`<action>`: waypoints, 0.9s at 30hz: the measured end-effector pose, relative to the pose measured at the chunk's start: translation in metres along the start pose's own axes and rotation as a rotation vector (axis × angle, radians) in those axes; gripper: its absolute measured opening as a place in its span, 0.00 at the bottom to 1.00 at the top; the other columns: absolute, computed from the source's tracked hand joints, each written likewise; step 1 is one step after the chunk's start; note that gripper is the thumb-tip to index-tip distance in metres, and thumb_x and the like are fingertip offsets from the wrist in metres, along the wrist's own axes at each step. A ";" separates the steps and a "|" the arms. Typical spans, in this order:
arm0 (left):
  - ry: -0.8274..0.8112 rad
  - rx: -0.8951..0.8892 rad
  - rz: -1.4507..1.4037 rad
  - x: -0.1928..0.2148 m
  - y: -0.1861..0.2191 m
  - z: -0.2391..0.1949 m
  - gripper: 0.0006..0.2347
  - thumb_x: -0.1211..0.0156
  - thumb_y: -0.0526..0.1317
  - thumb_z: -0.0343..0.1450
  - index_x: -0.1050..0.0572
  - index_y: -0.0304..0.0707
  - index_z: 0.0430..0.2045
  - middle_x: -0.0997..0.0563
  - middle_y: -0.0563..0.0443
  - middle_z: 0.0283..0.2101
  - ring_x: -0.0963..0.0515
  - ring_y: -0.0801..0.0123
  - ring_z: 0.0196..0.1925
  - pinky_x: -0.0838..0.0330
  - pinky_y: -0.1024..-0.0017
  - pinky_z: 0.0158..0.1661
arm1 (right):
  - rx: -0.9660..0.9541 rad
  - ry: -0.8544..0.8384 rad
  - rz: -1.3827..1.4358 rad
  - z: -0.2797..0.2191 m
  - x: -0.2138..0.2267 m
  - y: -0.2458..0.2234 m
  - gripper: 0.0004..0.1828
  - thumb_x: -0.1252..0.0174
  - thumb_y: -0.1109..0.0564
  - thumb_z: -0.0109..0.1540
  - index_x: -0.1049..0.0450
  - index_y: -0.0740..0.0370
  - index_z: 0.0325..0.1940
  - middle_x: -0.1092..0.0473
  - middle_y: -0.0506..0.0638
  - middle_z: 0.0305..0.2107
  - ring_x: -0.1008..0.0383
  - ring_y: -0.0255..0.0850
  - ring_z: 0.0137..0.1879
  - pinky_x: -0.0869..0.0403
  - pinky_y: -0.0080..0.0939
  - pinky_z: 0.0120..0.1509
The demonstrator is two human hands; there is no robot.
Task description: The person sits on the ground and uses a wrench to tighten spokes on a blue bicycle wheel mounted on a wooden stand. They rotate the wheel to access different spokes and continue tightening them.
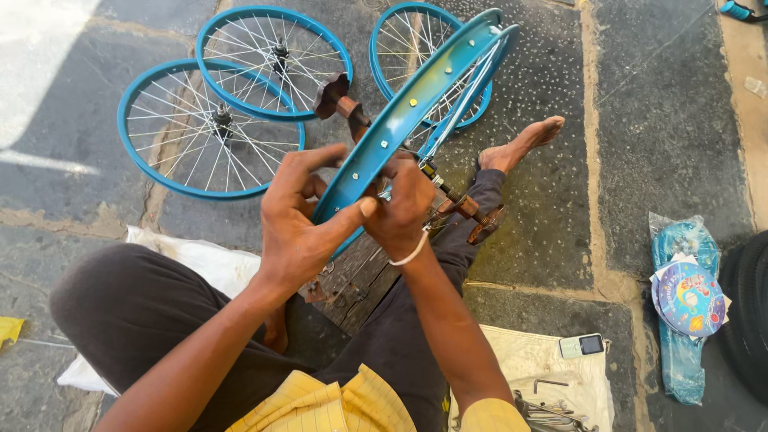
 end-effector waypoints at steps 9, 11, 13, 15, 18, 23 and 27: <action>-0.226 -0.113 0.005 0.005 0.000 0.021 0.27 0.30 0.41 0.71 0.29 0.34 0.66 0.24 0.47 0.55 0.22 0.67 0.54 0.25 0.71 0.51 | -0.168 0.160 0.124 -0.006 -0.003 -0.016 0.15 0.43 0.60 0.69 0.32 0.71 0.59 0.28 0.61 0.53 0.26 0.48 0.57 0.27 0.44 0.65; -0.203 -0.188 0.041 0.009 0.005 0.018 0.29 0.30 0.42 0.71 0.32 0.34 0.67 0.26 0.45 0.57 0.23 0.66 0.56 0.26 0.70 0.54 | -0.357 0.184 0.299 -0.004 0.007 -0.001 0.14 0.42 0.60 0.70 0.30 0.71 0.57 0.28 0.59 0.49 0.27 0.44 0.52 0.28 0.42 0.61; -0.131 -0.258 0.095 0.016 0.011 0.007 0.32 0.28 0.44 0.68 0.33 0.32 0.66 0.28 0.43 0.58 0.24 0.66 0.56 0.27 0.69 0.55 | -0.576 0.309 0.502 -0.007 0.011 0.006 0.15 0.43 0.60 0.68 0.31 0.73 0.56 0.30 0.62 0.44 0.32 0.45 0.47 0.31 0.45 0.56; -0.136 -0.272 0.159 0.018 0.013 -0.001 0.29 0.28 0.42 0.68 0.32 0.32 0.64 0.26 0.43 0.55 0.23 0.66 0.55 0.27 0.69 0.54 | -0.255 0.302 0.360 -0.024 0.015 -0.017 0.14 0.43 0.60 0.70 0.32 0.69 0.58 0.30 0.59 0.53 0.30 0.43 0.59 0.32 0.41 0.67; -0.098 -0.044 0.104 0.007 -0.003 -0.007 0.27 0.27 0.37 0.68 0.27 0.31 0.62 0.26 0.46 0.42 0.26 0.69 0.42 0.30 0.71 0.43 | -0.178 0.316 0.273 -0.041 0.005 -0.024 0.17 0.41 0.62 0.70 0.32 0.70 0.61 0.30 0.57 0.57 0.30 0.43 0.64 0.32 0.41 0.73; -0.053 -0.088 -0.180 -0.003 -0.009 -0.008 0.22 0.29 0.34 0.71 0.28 0.29 0.59 0.27 0.51 0.50 0.24 0.77 0.47 0.28 0.79 0.46 | -0.364 0.114 0.383 -0.043 -0.006 -0.007 0.16 0.38 0.65 0.71 0.26 0.69 0.63 0.25 0.54 0.54 0.26 0.40 0.60 0.29 0.40 0.68; -0.025 -0.016 -0.141 -0.001 -0.009 -0.004 0.23 0.27 0.34 0.69 0.27 0.28 0.58 0.29 0.51 0.48 0.29 0.78 0.40 0.30 0.80 0.37 | -0.462 -0.159 0.823 -0.015 0.010 -0.009 0.25 0.45 0.65 0.67 0.34 0.67 0.69 0.32 0.52 0.63 0.34 0.39 0.69 0.35 0.40 0.74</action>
Point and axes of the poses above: each hand's wrist, its own z-axis towards the middle knuckle, its own x-axis out of the back of the hand, y = z × x, the point moved 2 cm from there along z, towards the middle knuckle
